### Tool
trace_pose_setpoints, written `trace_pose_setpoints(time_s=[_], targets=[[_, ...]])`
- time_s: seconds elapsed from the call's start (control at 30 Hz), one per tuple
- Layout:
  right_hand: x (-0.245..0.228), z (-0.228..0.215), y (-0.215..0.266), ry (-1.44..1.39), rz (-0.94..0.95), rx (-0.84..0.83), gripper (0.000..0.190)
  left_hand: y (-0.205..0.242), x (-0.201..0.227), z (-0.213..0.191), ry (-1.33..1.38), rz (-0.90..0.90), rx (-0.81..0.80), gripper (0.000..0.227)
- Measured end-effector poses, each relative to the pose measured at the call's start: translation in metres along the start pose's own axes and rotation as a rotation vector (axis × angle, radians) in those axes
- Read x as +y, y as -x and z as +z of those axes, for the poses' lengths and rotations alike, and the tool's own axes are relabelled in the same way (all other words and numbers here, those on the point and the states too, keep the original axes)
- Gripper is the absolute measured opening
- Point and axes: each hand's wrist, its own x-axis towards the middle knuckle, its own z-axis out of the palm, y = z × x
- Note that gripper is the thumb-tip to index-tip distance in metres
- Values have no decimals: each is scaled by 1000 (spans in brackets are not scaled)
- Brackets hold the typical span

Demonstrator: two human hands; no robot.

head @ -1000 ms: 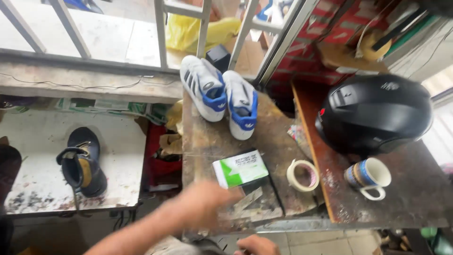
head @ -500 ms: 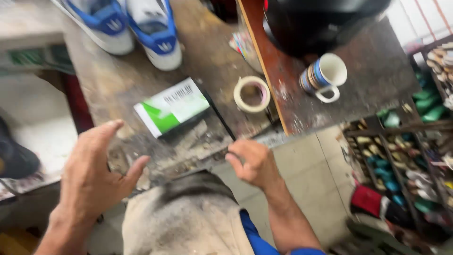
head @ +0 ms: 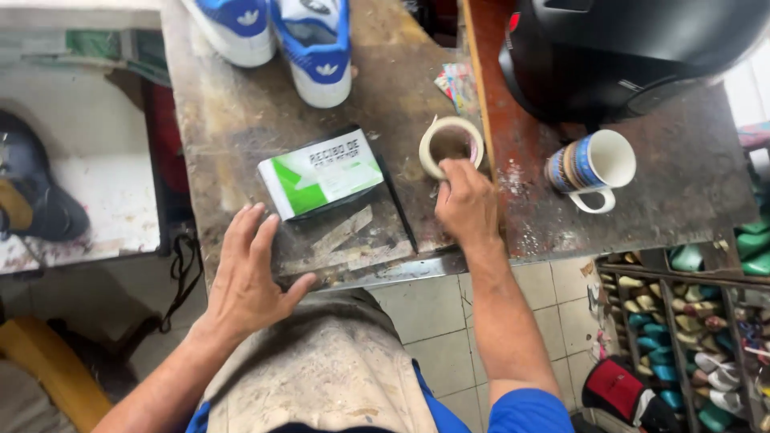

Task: The person inspects a dark blue shoe, checking the sole and upper, then places it on a shelf. They then pick up a red shoe, inspect its sole and interior, and place it on the shelf. Finally, the person writes on a notepad with a pen.

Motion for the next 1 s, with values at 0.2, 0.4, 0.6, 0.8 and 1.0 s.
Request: trace_pose_setpoints(time_s=[0.2, 0.4, 0.6, 0.8, 1.0], targets=[[3, 19, -57, 67, -43, 50, 39, 5, -3, 0, -68, -22, -20, 104], [-106, -63, -56, -164, 252, -281, 16, 12, -11, -3, -144, -42, -78, 109], [-131, -78, -49, -176, 673, -898, 51, 16, -14, -1, -121, -181, -311, 109], [-99, -74, -14, -350, 846, -842, 58, 8, -13, -10, -37, -312, -497, 104], [-60, -15, 51, -2069, 371, 124, 9, -15, -8, -5, 42, -138, -238, 100]])
